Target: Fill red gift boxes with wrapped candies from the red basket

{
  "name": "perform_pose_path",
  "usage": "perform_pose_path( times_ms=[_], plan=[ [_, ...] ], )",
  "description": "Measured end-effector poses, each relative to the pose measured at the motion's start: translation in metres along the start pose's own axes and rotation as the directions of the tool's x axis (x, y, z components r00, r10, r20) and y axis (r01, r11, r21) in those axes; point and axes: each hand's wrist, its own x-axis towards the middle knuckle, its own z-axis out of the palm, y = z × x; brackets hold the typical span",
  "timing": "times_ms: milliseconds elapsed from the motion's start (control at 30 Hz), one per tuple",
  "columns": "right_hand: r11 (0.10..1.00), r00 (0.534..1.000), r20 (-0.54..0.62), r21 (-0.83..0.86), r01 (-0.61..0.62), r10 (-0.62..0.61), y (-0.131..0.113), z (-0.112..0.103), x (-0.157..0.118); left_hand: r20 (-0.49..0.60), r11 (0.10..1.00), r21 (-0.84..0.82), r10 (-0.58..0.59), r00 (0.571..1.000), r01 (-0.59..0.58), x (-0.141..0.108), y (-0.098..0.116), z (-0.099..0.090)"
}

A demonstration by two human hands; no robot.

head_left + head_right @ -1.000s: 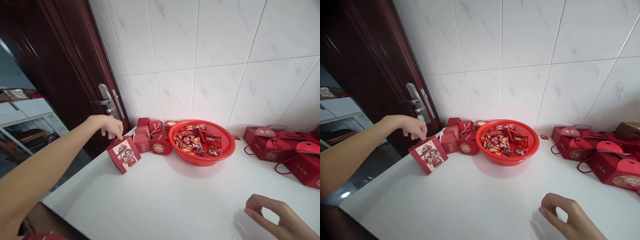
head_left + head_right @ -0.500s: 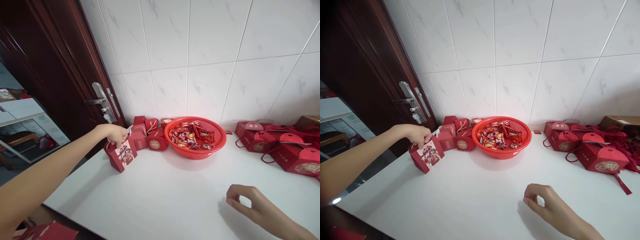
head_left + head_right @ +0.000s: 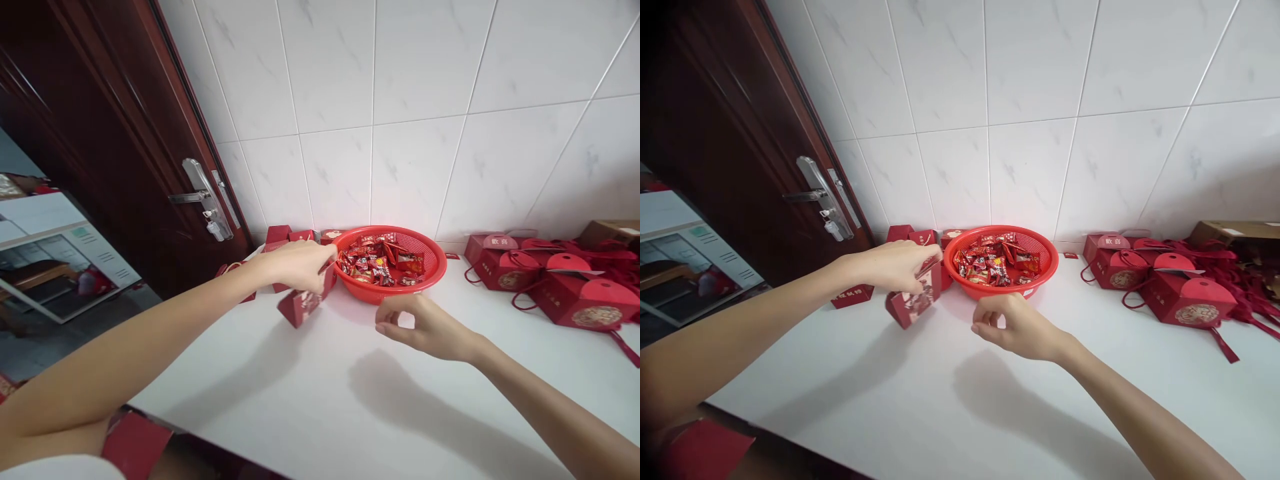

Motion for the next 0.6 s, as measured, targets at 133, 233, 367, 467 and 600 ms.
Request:
perform_pose_path(
  times_ms=[133, 233, 367, 467, 600],
  plan=[
    [0.999, 0.989, -0.146, 0.001, -0.037, 0.037, -0.012, -0.001, 0.016, -0.011, 0.972, -0.226, 0.068, 0.998, -0.069, 0.011, 0.038, -0.002],
    [0.994, 0.973, -0.212, -0.039, -0.105, 0.095, -0.012, -0.001, 0.018, -0.045, 0.946, -0.31, 0.089, 0.995, -0.098, 0.028, 0.058, 0.008],
    [0.987, 0.962, -0.232, -0.042, -0.157, 0.143, -0.003, -0.008, 0.012, -0.036, 0.838, -0.526, 0.149, 0.988, -0.145, 0.048, 0.067, 0.023],
    [0.986, 0.968, -0.194, -0.007, -0.165, 0.161, -0.001, -0.021, 0.003, -0.002, 0.702, -0.698, 0.196, 0.981, -0.142, 0.054, 0.067, 0.032],
    [0.979, 0.974, -0.115, -0.039, -0.201, 0.196, -0.006, -0.032, -0.006, 0.025, 0.539, -0.838, 0.193, 0.981, -0.085, 0.054, 0.07, 0.044]
  ],
)
